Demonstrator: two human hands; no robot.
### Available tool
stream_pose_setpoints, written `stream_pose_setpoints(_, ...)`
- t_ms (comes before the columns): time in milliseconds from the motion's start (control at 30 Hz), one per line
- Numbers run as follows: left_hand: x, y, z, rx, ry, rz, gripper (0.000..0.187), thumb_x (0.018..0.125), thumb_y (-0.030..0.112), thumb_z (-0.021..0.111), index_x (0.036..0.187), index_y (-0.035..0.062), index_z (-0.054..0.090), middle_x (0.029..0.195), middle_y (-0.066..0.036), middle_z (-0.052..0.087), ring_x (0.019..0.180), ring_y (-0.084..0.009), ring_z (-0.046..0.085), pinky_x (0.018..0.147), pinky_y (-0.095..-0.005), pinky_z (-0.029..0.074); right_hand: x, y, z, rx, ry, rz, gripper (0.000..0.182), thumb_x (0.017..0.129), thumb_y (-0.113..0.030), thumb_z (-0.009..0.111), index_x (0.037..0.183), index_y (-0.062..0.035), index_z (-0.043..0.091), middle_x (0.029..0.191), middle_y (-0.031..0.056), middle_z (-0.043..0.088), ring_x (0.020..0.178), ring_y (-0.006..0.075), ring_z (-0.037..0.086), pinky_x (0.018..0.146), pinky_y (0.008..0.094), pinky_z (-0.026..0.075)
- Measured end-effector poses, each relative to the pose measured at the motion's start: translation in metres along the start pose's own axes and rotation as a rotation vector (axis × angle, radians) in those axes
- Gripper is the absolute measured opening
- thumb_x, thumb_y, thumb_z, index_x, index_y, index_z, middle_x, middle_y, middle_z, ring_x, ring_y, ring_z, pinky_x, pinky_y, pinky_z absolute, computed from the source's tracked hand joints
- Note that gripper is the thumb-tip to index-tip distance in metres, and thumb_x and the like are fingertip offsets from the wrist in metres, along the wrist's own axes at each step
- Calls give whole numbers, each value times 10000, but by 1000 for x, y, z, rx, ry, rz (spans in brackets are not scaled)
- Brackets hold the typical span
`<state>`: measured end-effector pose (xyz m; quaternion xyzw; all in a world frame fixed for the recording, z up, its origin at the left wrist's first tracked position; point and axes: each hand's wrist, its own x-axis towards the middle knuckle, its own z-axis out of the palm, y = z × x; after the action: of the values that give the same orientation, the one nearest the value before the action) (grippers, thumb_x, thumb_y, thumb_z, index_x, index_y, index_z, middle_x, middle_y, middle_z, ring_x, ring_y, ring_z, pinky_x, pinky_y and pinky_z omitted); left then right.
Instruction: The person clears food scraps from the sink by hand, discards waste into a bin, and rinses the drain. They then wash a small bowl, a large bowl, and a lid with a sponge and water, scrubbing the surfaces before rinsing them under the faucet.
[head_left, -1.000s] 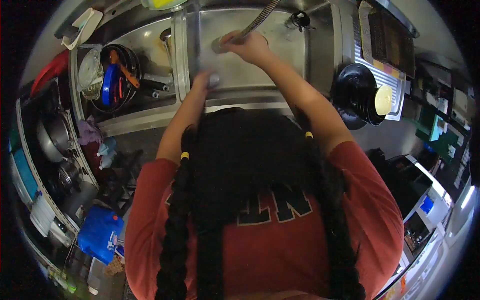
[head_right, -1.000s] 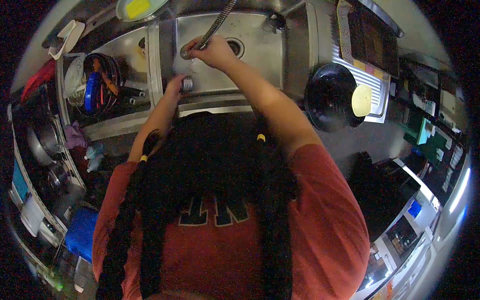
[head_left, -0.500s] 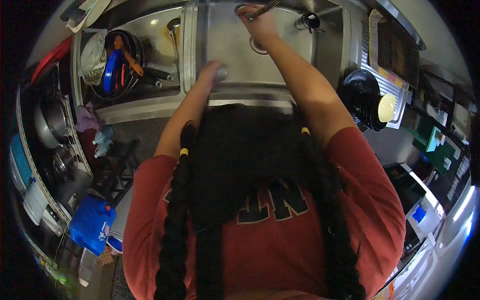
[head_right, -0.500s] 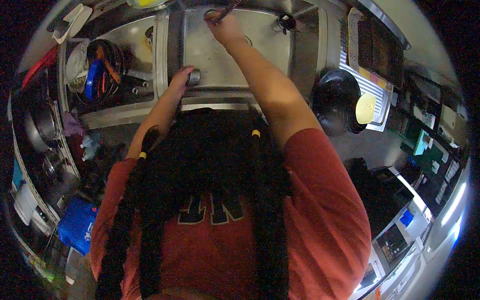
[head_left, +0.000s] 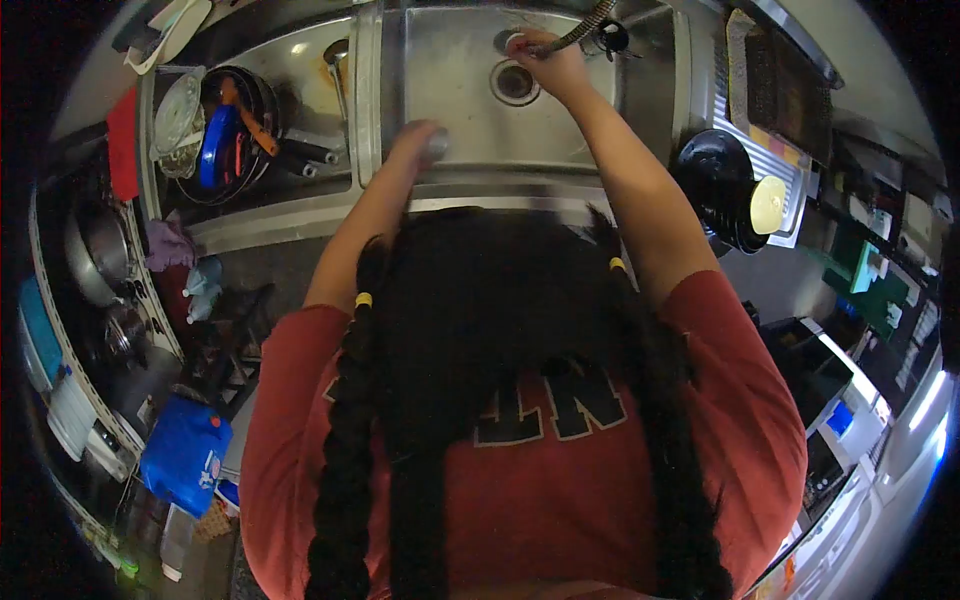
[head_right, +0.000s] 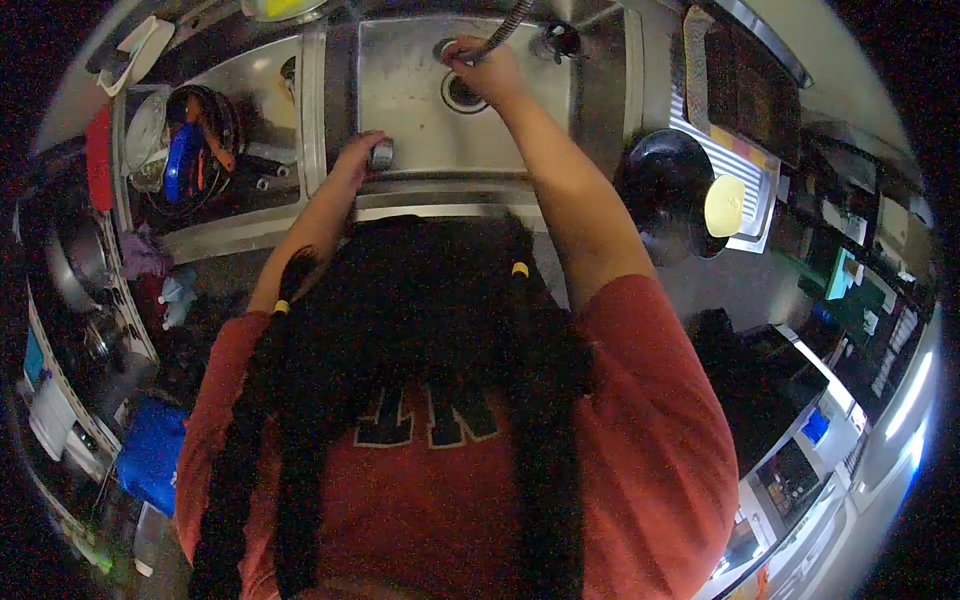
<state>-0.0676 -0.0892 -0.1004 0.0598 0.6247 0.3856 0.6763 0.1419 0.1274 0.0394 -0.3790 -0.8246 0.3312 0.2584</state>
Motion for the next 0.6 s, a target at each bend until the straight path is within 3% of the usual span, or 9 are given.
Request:
stream_pose_setpoints(133,5,-5,2,0,18,-21,367,823,365,663,1110,144,605,1025,-72,622,871,-238,618,716,-448,525,-27,-29,-34,188,-181,126,168,759,-164,735,926,-170,736,956,36,722,862,191,678,775,313,522)
stream_pose_setpoints(200,-3,3,8,-41,26,-12,351,824,353,661,1096,137,609,1046,-73,613,894,-245,612,722,-441,534,-34,-39,-47,183,-433,243,166,794,-127,726,957,-92,720,1003,53,713,902,139,660,805,294,506)
stream_pose_setpoints(433,-7,7,14,-7,26,-48,282,859,298,631,1073,117,610,1037,-73,596,945,-253,601,736,-420,561,-57,-52,-88,342,-529,259,153,779,-81,727,919,-27,703,903,33,706,853,132,640,793,279,503)
stream_pose_setpoints(500,-9,7,15,-5,52,-44,278,865,300,626,1072,114,610,1017,-72,601,938,-252,604,741,-424,562,-59,-63,-110,238,-646,375,149,765,-62,717,907,-22,697,865,31,703,819,128,634,772,268,502)
stream_pose_setpoints(600,-19,13,20,-13,66,-49,287,871,315,624,1084,123,611,1030,-71,604,941,-247,603,748,-432,556,-68,-60,-134,71,-635,441,157,751,-59,707,905,-30,698,848,36,701,801,123,636,752,277,504)
